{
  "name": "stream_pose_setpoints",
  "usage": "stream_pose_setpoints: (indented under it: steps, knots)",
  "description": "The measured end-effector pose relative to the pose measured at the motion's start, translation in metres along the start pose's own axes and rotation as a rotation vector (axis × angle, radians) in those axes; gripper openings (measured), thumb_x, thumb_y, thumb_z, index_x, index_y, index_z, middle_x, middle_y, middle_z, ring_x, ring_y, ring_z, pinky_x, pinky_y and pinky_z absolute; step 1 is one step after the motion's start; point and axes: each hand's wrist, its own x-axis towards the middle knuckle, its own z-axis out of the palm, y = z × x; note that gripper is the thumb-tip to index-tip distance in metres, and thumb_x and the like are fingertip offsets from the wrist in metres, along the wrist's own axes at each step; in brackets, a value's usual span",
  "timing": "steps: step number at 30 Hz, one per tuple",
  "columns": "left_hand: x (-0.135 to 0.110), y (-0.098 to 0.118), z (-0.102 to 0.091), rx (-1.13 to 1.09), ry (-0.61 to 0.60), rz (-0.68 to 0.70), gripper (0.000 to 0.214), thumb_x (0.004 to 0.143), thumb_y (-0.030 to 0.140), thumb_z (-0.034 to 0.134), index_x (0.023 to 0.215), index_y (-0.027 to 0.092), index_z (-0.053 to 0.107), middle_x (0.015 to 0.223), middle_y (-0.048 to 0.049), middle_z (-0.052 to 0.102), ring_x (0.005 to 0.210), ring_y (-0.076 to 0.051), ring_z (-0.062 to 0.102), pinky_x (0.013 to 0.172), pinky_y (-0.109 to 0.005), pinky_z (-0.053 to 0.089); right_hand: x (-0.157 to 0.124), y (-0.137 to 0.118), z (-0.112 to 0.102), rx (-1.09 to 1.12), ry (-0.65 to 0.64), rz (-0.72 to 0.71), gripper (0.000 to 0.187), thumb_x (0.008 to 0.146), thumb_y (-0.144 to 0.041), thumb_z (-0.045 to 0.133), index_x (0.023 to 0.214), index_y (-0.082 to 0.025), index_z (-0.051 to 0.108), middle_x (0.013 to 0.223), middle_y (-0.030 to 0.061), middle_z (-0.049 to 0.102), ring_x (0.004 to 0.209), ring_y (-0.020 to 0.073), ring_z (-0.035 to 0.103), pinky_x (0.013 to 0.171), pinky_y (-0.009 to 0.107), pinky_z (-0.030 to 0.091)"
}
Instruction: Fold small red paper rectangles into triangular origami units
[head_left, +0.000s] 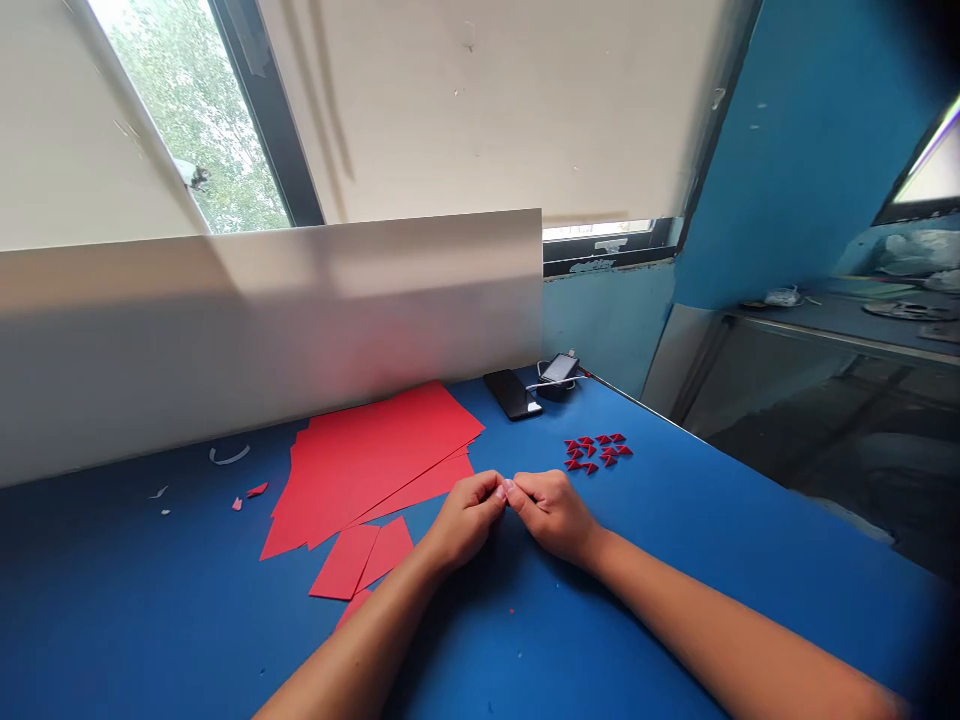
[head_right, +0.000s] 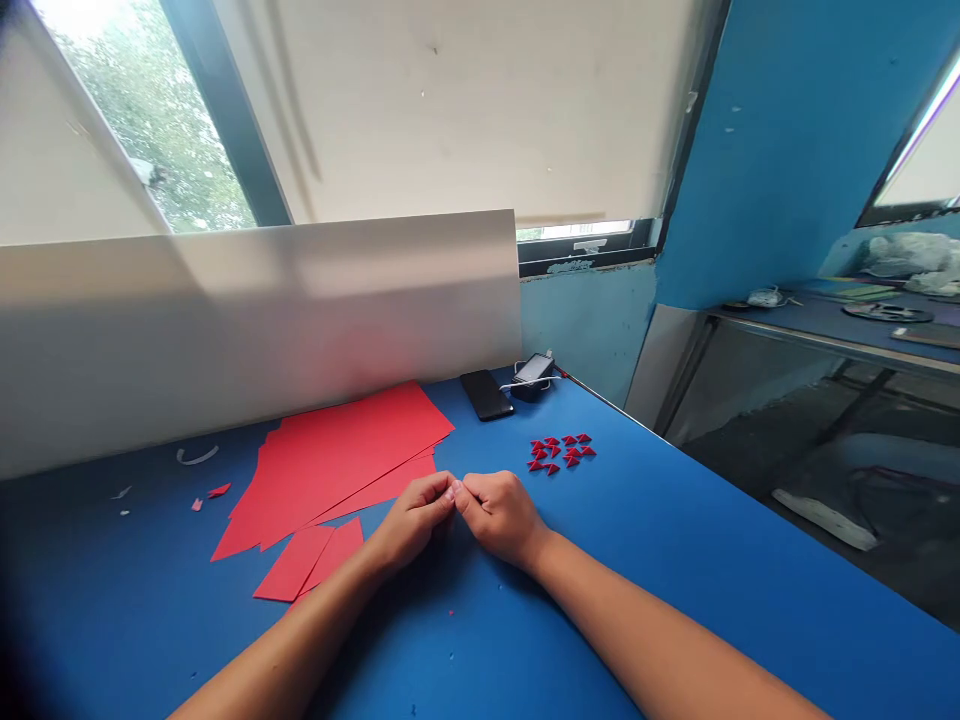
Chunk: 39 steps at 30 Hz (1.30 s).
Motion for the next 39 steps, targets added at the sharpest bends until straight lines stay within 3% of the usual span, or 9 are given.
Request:
stream_pose_setpoints:
  steps: [12, 16, 22, 30, 39]
  knots:
    - [0.0, -0.002, -0.003, -0.047, -0.008, 0.007, 0.037, 0.085, 0.05, 0.054, 0.07, 0.017, 0.05, 0.054, 0.0045, 0.041, 0.049, -0.009, 0.034, 0.047, -0.022, 0.025, 0.002, -0.007, 0.005, 0.183, 0.004, 0.147, 0.038, 0.093, -0.034, 0.033, 0.057, -0.021, 0.034, 0.052, -0.0031, 0.039, 0.049, 0.0109, 0.036, 0.049, 0.025, 0.027]
    - [0.001, 0.001, -0.002, -0.063, 0.008, 0.013, 0.037, 0.086, 0.051, 0.053, 0.071, 0.017, 0.048, 0.052, 0.0054, 0.04, 0.046, -0.009, 0.035, 0.046, -0.022, 0.026, 0.004, -0.005, 0.008, 0.261, 0.024, 0.195, 0.041, 0.093, -0.038, 0.035, 0.055, -0.021, 0.031, 0.051, -0.0043, 0.034, 0.049, 0.0102, 0.034, 0.048, 0.024, 0.027]
    - [0.0, 0.001, -0.001, -0.069, 0.052, 0.028, 0.036, 0.086, 0.051, 0.052, 0.073, 0.017, 0.048, 0.052, 0.0055, 0.041, 0.045, -0.009, 0.036, 0.045, -0.022, 0.027, 0.004, -0.002, 0.01, 0.348, -0.007, 0.208, 0.041, 0.092, -0.042, 0.039, 0.058, -0.021, 0.033, 0.051, -0.0053, 0.032, 0.049, 0.0099, 0.031, 0.048, 0.024, 0.025]
    - [-0.001, 0.0, -0.001, -0.034, 0.099, 0.037, 0.037, 0.087, 0.05, 0.052, 0.073, 0.016, 0.05, 0.055, 0.0054, 0.039, 0.048, -0.009, 0.034, 0.045, -0.021, 0.026, 0.004, 0.001, 0.014, 0.368, -0.01, 0.221, 0.041, 0.094, -0.042, 0.032, 0.058, -0.022, 0.034, 0.05, -0.0047, 0.033, 0.048, 0.0105, 0.031, 0.047, 0.025, 0.024]
    - [-0.001, 0.005, 0.0, -0.058, 0.077, -0.019, 0.037, 0.086, 0.05, 0.052, 0.074, 0.014, 0.053, 0.056, 0.0044, 0.041, 0.05, -0.009, 0.035, 0.046, -0.021, 0.027, 0.004, 0.001, 0.009, 0.428, -0.039, 0.251, 0.044, 0.093, -0.043, 0.034, 0.055, -0.022, 0.037, 0.048, -0.0033, 0.037, 0.046, 0.0111, 0.034, 0.048, 0.026, 0.026]
